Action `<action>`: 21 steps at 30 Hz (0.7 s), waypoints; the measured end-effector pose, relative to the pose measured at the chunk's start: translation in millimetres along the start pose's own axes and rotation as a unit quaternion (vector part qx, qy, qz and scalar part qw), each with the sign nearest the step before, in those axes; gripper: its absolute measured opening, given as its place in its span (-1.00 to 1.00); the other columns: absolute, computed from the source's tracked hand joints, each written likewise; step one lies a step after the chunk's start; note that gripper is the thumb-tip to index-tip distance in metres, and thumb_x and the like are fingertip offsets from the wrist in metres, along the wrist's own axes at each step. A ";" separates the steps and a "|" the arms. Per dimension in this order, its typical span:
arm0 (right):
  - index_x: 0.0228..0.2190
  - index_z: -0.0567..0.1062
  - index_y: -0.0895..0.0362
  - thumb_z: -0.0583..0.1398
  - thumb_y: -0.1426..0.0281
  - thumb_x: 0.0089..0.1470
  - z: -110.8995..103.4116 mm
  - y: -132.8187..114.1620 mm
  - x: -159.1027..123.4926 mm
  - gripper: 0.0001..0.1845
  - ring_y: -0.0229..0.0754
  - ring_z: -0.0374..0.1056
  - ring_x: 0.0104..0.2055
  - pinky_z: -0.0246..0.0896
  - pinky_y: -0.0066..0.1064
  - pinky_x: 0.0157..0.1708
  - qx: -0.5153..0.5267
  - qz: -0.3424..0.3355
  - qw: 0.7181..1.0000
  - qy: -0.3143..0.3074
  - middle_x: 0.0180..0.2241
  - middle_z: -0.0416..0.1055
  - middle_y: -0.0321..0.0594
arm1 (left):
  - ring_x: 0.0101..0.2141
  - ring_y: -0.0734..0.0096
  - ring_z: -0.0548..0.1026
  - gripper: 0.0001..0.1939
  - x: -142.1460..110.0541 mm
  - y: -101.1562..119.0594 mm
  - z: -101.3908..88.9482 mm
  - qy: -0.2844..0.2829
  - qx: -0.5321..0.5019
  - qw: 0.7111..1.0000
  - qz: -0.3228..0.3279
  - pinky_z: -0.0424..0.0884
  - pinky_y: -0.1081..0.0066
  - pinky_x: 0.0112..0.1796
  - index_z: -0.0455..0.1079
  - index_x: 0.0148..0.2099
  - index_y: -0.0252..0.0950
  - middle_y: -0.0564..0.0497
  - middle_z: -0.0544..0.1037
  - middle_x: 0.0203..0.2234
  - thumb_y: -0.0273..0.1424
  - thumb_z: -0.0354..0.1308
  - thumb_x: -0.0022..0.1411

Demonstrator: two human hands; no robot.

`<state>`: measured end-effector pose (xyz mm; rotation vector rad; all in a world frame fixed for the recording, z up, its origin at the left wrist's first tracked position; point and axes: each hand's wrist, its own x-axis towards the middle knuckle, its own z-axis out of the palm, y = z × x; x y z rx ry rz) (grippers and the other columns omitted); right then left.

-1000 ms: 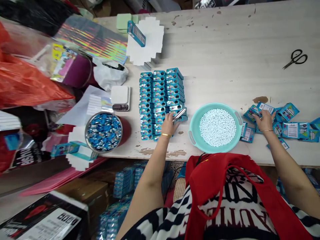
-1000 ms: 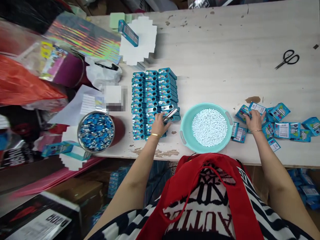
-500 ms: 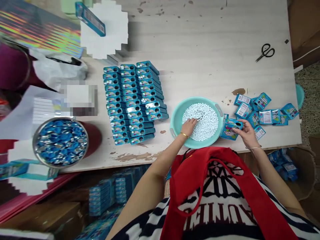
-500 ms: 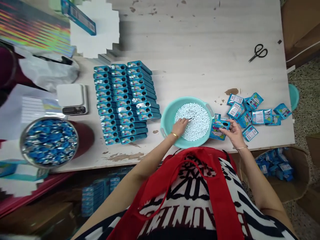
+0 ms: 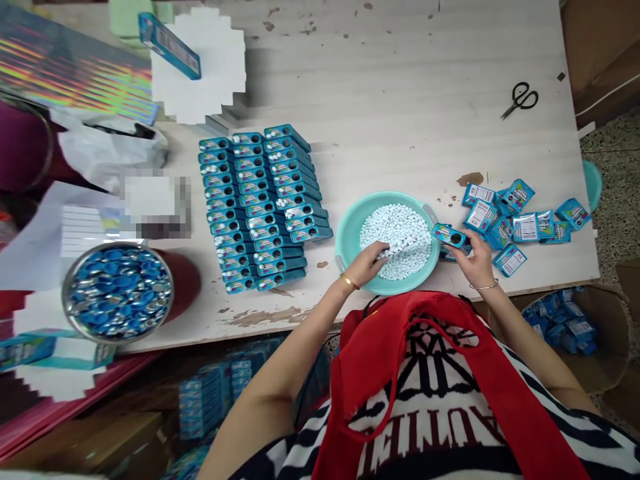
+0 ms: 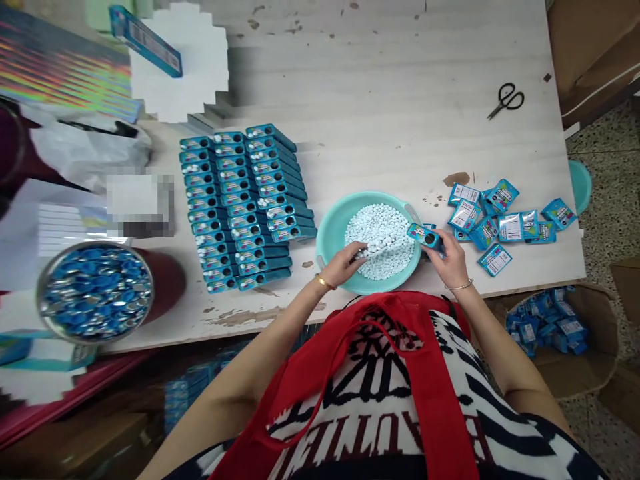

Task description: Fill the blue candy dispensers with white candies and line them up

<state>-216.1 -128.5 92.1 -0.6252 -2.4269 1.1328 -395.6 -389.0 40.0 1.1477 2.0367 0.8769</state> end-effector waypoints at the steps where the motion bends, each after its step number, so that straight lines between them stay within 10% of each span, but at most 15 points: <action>1: -0.03 0.46 0.05 0.29 0.23 0.12 2.7 -1.0 3.2 -0.62 0.06 0.45 0.00 0.39 -0.03 0.06 -0.019 -0.026 0.999 -0.012 -0.05 0.52 -0.08 | 0.02 0.23 0.45 -0.67 -3.6 8.2 -13.7 0.004 0.010 1.000 0.018 0.37 0.20 0.08 0.27 0.13 -0.32 -0.20 0.48 -0.02 -0.30 -0.01 0.40; 8: 0.08 0.39 0.07 0.15 0.46 0.14 39.5 -7.2 16.6 -0.55 0.11 0.39 0.09 0.34 0.07 0.10 -0.065 -0.138 0.981 -0.117 0.02 0.48 -0.04 | -0.05 0.23 0.47 -0.68 -5.3 75.6 -80.2 -0.061 0.124 0.988 0.071 0.42 0.22 0.01 0.31 0.13 -0.30 -0.16 0.50 -0.08 -0.38 -0.05 0.40; 21: 0.09 0.37 0.10 0.10 0.49 0.14 64.0 -11.5 10.5 -0.54 0.08 0.38 0.12 0.34 0.07 0.13 -0.055 -0.173 0.971 -0.158 0.04 0.47 0.00 | -0.20 0.18 0.53 -0.70 6.3 173.0 -91.7 -0.138 0.413 0.900 -0.025 0.43 0.31 -0.31 0.38 -0.01 -0.34 -0.17 0.51 -0.25 -0.55 -0.16 0.39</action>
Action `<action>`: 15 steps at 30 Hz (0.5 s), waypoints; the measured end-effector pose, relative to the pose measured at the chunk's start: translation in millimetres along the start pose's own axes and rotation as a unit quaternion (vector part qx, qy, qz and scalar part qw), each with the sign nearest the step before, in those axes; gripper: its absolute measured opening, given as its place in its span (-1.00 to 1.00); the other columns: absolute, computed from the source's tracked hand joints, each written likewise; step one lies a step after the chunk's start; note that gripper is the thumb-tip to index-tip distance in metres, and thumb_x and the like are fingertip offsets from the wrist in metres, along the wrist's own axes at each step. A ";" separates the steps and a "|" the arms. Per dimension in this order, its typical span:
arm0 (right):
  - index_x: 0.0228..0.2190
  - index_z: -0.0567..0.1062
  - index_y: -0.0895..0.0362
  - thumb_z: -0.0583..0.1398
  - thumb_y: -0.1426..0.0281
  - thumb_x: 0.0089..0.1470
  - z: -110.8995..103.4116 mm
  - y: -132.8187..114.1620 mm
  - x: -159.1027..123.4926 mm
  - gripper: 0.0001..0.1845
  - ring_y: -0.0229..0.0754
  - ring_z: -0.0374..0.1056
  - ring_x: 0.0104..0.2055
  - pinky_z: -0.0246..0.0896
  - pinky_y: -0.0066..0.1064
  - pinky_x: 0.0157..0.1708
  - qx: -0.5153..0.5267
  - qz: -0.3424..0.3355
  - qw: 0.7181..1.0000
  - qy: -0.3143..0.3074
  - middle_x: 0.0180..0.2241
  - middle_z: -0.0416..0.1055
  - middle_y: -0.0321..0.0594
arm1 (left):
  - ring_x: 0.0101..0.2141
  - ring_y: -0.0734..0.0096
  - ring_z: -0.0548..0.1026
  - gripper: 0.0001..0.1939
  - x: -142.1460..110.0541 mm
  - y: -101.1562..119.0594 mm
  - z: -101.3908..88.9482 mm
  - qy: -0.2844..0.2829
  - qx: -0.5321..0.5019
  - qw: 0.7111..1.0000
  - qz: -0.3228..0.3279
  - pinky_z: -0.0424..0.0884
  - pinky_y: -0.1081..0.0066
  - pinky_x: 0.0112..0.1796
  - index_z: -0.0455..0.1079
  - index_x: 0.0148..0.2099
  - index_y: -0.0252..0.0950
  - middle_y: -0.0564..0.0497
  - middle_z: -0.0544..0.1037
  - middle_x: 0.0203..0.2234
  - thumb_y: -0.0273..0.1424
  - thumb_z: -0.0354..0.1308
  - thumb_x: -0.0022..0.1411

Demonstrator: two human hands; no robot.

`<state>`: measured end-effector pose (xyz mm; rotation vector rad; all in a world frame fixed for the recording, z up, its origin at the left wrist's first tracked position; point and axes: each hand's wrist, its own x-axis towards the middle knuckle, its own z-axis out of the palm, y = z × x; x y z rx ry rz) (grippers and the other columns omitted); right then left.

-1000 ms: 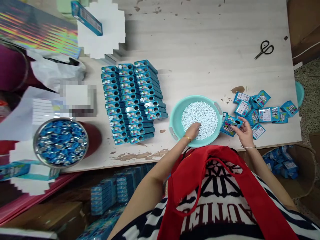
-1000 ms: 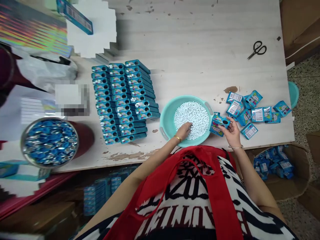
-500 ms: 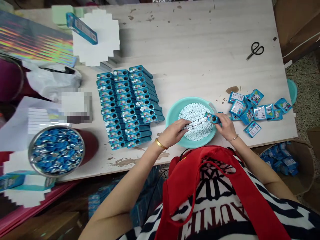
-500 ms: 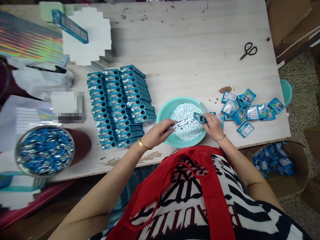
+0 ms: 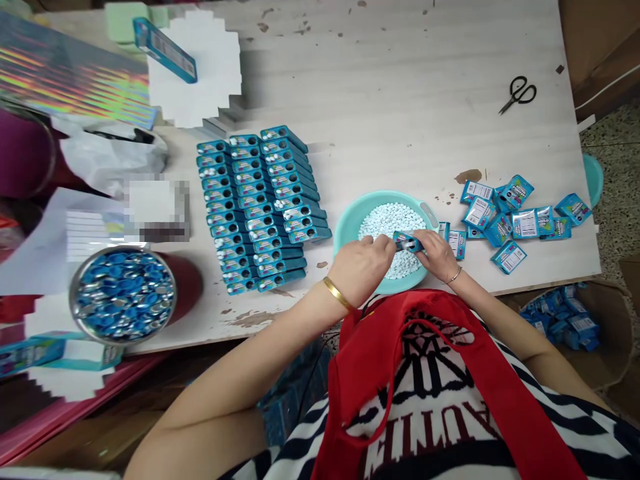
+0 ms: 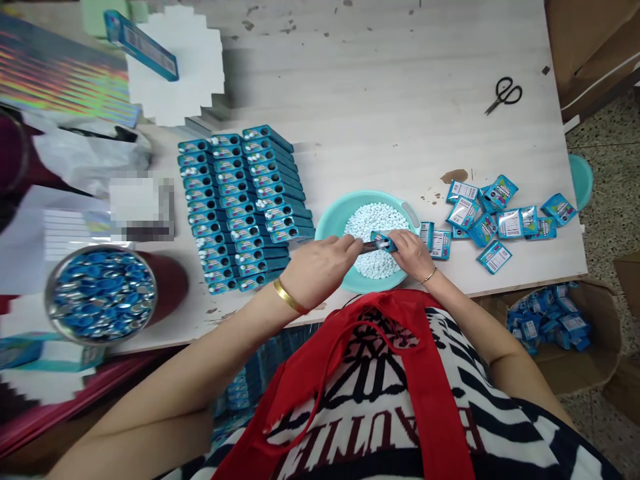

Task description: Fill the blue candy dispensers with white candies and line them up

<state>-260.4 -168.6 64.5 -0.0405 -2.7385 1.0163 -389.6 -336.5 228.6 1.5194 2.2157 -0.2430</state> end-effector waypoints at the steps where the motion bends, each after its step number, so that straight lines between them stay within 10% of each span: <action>1: 0.09 0.36 0.09 0.11 0.49 0.15 0.1 2.2 -1.2 -0.54 0.09 0.37 0.13 0.33 0.08 0.14 0.008 0.008 1.000 0.000 0.04 0.47 0.00 | -0.20 0.17 0.52 -0.70 1.0 -4.1 4.2 0.010 -0.005 1.000 -0.002 0.43 0.30 -0.30 0.39 -0.03 -0.33 -0.16 0.51 -0.25 -0.54 -0.16 0.39; 9: 0.02 0.42 0.07 0.22 0.23 0.20 -20.4 16.3 -8.6 -0.62 0.09 0.43 0.03 0.37 0.00 0.06 0.023 0.104 0.990 0.095 -0.03 0.50 -0.02 | -0.03 0.11 0.40 -0.66 71.8 -81.0 147.3 0.061 -0.148 0.973 -0.164 0.36 0.21 -0.08 0.30 0.11 -0.34 -0.26 0.42 -0.02 -0.52 -0.18 0.39; 15: -0.06 0.44 0.08 0.27 0.15 0.15 -39.8 18.1 -11.5 -0.61 0.01 0.45 -0.06 0.39 -0.11 -0.01 0.040 0.151 0.976 0.152 -0.11 0.52 -0.10 | 0.04 0.16 0.34 -0.65 106.6 -37.9 225.2 0.048 -0.234 0.966 -0.099 0.31 0.21 0.06 0.30 0.14 -0.29 -0.21 0.44 0.01 -0.52 -0.16 0.40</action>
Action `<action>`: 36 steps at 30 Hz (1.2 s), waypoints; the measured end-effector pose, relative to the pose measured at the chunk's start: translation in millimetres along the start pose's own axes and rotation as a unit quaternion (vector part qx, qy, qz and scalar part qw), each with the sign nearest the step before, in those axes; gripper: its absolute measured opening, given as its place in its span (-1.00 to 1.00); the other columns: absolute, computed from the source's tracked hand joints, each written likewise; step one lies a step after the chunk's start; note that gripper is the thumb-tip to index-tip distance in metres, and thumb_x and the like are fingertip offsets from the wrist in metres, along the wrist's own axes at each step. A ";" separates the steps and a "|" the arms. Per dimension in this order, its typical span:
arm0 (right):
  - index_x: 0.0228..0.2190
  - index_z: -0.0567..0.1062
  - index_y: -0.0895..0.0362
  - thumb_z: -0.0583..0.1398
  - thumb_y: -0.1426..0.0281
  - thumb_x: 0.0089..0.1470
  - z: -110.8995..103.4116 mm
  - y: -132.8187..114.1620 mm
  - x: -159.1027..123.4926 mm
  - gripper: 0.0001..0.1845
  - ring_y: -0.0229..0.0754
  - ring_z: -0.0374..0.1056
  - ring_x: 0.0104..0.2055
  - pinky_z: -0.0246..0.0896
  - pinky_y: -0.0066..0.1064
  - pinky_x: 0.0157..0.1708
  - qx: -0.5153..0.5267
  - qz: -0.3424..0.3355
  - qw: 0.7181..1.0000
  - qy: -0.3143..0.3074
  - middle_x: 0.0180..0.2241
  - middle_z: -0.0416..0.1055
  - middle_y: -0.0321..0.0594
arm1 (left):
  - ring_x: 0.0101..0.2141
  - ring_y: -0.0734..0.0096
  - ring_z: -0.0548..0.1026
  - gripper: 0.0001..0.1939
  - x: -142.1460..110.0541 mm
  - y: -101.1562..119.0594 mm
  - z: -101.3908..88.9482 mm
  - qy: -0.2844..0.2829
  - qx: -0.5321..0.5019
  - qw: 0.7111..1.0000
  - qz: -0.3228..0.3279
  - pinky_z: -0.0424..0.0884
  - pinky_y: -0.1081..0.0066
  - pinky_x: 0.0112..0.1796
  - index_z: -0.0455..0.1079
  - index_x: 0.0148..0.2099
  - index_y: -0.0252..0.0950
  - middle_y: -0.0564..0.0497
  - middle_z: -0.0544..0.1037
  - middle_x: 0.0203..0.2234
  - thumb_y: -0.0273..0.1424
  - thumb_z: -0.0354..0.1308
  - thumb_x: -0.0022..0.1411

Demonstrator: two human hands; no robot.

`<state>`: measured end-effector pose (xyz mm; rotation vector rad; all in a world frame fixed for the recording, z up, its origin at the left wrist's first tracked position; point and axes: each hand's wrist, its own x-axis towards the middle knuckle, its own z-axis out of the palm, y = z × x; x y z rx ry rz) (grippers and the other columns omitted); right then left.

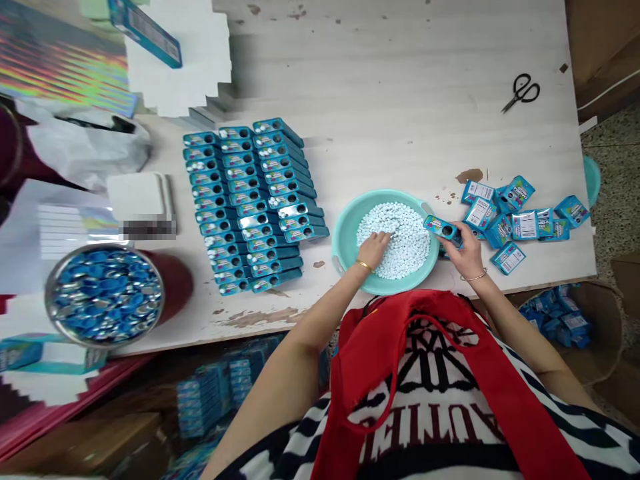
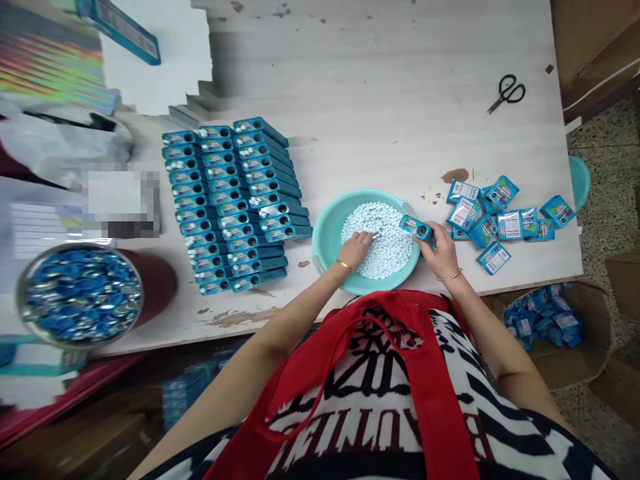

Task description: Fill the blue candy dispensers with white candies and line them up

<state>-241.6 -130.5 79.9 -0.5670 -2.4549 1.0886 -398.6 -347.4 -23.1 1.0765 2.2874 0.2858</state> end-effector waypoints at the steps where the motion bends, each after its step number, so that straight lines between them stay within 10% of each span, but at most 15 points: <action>1: -0.07 0.44 0.08 0.28 0.15 0.15 -1.7 -0.1 -0.1 -0.61 -0.01 0.46 -0.08 0.40 -0.13 -0.02 0.001 0.005 1.000 0.009 -0.12 0.52 -0.11 | 0.04 0.17 0.35 -0.64 -2.3 7.6 10.1 -0.005 -0.015 1.000 0.010 0.31 0.21 0.07 0.31 0.13 -0.28 -0.19 0.45 0.01 -0.54 -0.14 0.38; 8: -0.09 0.44 0.07 0.27 0.17 0.14 -6.2 0.9 -1.9 -0.65 -0.05 0.45 -0.13 0.41 -0.17 -0.07 -0.005 0.012 1.000 0.024 -0.17 0.50 -0.16 | -0.02 0.27 0.45 -0.62 -27.1 20.9 18.8 -0.012 -0.111 0.992 0.059 0.39 0.29 0.04 0.28 0.15 -0.31 -0.15 0.47 0.01 -0.52 0.02 0.30; 19: 0.06 0.40 0.15 0.15 0.43 0.18 18.6 -2.3 -3.1 -0.61 0.09 0.41 0.04 0.37 0.01 0.05 -0.074 -0.133 0.986 -0.071 -0.02 0.50 0.03 | -0.05 0.23 0.46 -0.69 -82.0 34.6 -129.1 0.042 -0.065 0.976 0.203 0.41 0.23 -0.01 0.29 0.14 -0.32 -0.16 0.50 -0.08 -0.38 -0.06 0.41; 27: 0.11 0.37 0.15 0.09 0.52 0.10 39.2 -12.2 -7.2 -0.49 0.10 0.37 0.13 0.35 0.08 0.12 -0.061 -0.157 0.978 -0.121 0.05 0.46 0.05 | -0.10 0.16 0.52 -0.55 -90.6 103.3 -190.2 -0.063 0.195 0.973 0.105 0.46 0.28 -0.21 0.20 0.27 -0.34 -0.18 0.52 -0.07 -0.57 -0.13 0.37; 32: 0.11 0.36 0.14 0.09 0.48 0.15 43.3 -9.8 -9.3 -0.53 0.08 0.38 0.11 0.37 0.07 0.10 -0.041 -0.156 0.980 -0.118 0.03 0.47 0.04 | -0.19 0.16 0.53 -0.67 -102.0 127.0 -204.7 -0.057 0.242 0.963 0.100 0.44 0.29 -0.28 0.36 0.08 -0.37 -0.18 0.52 -0.24 -0.54 -0.16 0.41; 36: 0.10 0.36 0.13 0.11 0.44 0.19 39.2 -3.9 -10.7 -0.57 0.09 0.41 0.09 0.38 0.06 0.08 -0.038 -0.131 0.986 -0.094 0.02 0.48 0.03 | -0.14 0.16 0.49 -0.67 -87.0 90.6 -180.6 0.018 0.202 0.977 0.071 0.44 0.27 -0.21 0.36 0.09 -0.30 -0.17 0.49 -0.16 -0.50 -0.15 0.42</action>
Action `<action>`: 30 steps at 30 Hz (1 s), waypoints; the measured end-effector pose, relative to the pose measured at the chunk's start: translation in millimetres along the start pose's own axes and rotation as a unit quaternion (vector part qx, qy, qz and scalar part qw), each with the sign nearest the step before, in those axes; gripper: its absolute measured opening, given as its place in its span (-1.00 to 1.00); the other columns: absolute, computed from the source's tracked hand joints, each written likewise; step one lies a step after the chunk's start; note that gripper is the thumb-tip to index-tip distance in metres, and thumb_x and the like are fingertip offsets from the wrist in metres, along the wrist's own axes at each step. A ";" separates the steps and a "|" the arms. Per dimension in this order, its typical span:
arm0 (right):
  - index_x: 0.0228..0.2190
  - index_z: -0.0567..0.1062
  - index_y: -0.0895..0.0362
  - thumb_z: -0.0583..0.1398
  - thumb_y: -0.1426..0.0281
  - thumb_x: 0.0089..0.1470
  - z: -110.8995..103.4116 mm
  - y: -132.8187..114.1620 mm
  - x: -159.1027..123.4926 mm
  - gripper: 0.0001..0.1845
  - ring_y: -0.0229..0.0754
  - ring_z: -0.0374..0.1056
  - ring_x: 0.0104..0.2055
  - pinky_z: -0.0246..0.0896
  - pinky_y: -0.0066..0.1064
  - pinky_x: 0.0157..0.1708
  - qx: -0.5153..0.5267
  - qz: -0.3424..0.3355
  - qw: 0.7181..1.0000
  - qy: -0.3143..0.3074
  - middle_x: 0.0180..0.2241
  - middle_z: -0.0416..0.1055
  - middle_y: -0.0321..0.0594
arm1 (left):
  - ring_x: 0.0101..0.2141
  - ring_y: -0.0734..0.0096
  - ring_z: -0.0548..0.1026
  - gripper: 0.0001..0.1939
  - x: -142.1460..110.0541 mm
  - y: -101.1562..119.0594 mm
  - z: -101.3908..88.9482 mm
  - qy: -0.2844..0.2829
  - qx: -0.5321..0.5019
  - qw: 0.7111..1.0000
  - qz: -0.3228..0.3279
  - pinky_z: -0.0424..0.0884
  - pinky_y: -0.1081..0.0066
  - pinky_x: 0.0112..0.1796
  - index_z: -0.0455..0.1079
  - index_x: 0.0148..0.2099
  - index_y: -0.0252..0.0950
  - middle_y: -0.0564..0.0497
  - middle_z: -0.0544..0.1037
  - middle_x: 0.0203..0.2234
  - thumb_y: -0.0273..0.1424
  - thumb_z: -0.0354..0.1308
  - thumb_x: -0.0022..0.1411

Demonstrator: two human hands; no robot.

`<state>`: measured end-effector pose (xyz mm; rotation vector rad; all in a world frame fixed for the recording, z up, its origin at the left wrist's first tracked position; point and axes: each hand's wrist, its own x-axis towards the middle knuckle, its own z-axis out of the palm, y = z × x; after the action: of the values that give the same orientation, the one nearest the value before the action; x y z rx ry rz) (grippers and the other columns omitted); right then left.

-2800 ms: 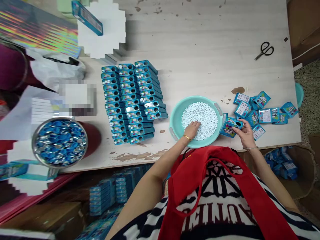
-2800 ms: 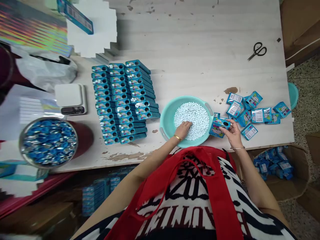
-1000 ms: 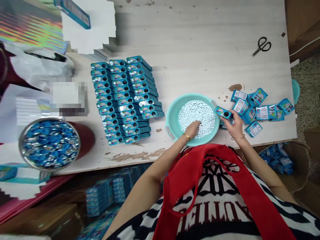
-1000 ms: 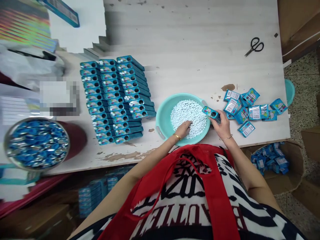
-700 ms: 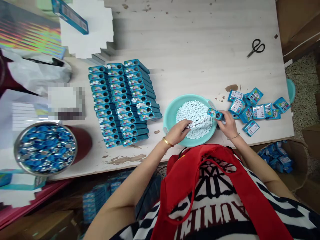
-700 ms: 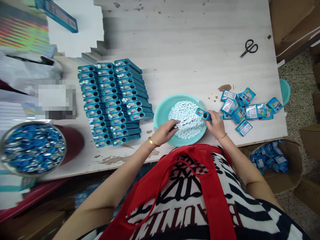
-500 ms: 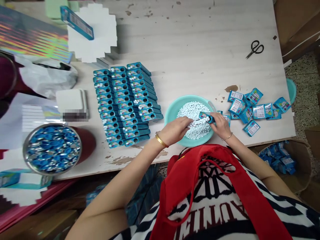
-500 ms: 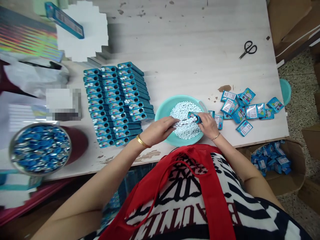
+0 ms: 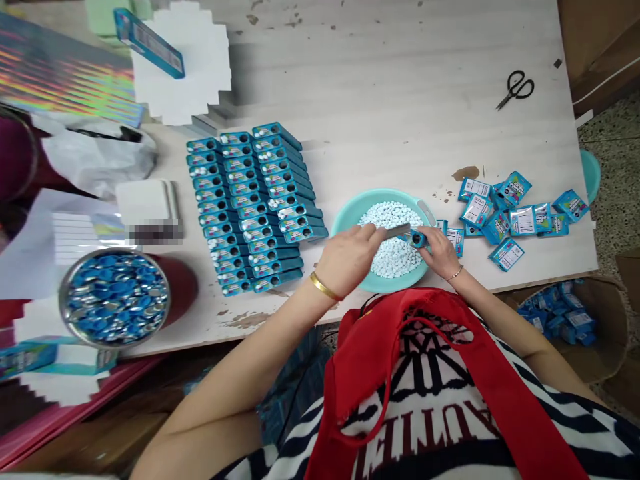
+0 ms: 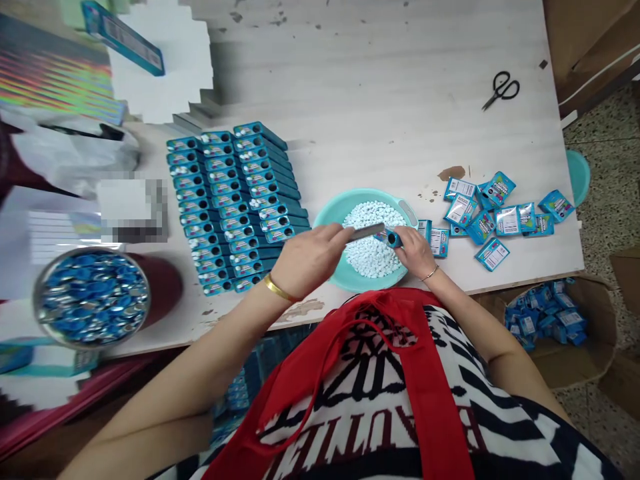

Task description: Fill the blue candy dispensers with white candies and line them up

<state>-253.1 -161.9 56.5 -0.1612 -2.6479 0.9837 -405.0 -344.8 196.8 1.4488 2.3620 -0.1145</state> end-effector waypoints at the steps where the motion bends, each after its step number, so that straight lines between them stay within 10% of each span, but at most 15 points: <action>1: 0.09 0.37 0.12 0.13 0.41 0.20 -2.6 1.6 -1.0 -0.59 0.09 0.41 0.08 0.38 0.05 0.08 0.000 0.014 1.000 0.008 0.01 0.49 0.02 | -0.11 0.15 0.48 -0.66 6.8 -10.2 19.3 0.017 -0.017 0.999 -0.029 0.43 0.26 -0.19 0.33 0.13 -0.28 -0.18 0.48 -0.12 -0.48 -0.14 0.42; 8: 0.01 0.40 0.09 0.21 0.18 0.21 -29.0 10.8 -3.1 -0.61 0.05 0.45 0.00 0.40 -0.06 0.02 -0.001 0.091 0.993 0.079 -0.06 0.51 -0.03 | 0.02 0.18 0.35 -0.67 58.3 -36.1 171.5 -0.035 -0.155 0.983 -0.092 0.33 0.22 0.03 0.29 0.12 -0.35 -0.22 0.39 0.00 -0.54 -0.18 0.42; 14: -0.03 0.41 0.09 0.24 0.15 0.18 -38.3 11.7 -4.2 -0.60 0.03 0.46 -0.05 0.41 -0.09 -0.01 0.007 0.129 0.985 0.111 -0.10 0.51 -0.07 | 0.06 0.14 0.35 -0.60 56.1 8.7 215.2 -0.040 -0.229 0.972 -0.040 0.34 0.17 0.08 0.32 0.15 -0.34 -0.23 0.44 0.04 -0.61 -0.10 0.32; 21: -0.04 0.41 0.09 0.24 0.13 0.18 -36.6 12.0 -6.8 -0.60 0.02 0.46 -0.06 0.42 -0.09 -0.03 0.001 0.125 0.985 0.116 -0.11 0.51 -0.07 | -0.05 0.28 0.46 -0.62 34.0 3.9 196.1 -0.005 -0.341 0.940 0.012 0.40 0.27 0.03 0.25 0.18 -0.38 -0.21 0.47 -0.02 -0.47 -0.01 0.34; 30: 0.05 0.38 0.12 0.15 0.37 0.20 -16.9 9.4 -2.5 -0.63 0.08 0.42 0.06 0.40 0.02 0.06 -0.037 0.017 0.998 0.037 -0.01 0.50 0.02 | -0.08 0.24 0.45 -0.70 -8.4 -28.0 73.5 0.075 -0.288 0.951 0.081 0.41 0.23 -0.02 0.28 0.12 -0.31 -0.15 0.49 -0.13 -0.36 -0.04 0.40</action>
<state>-245.2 -144.9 61.9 -0.2552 -2.6242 0.8730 -406.5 -383.9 128.1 1.3703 2.1121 0.6926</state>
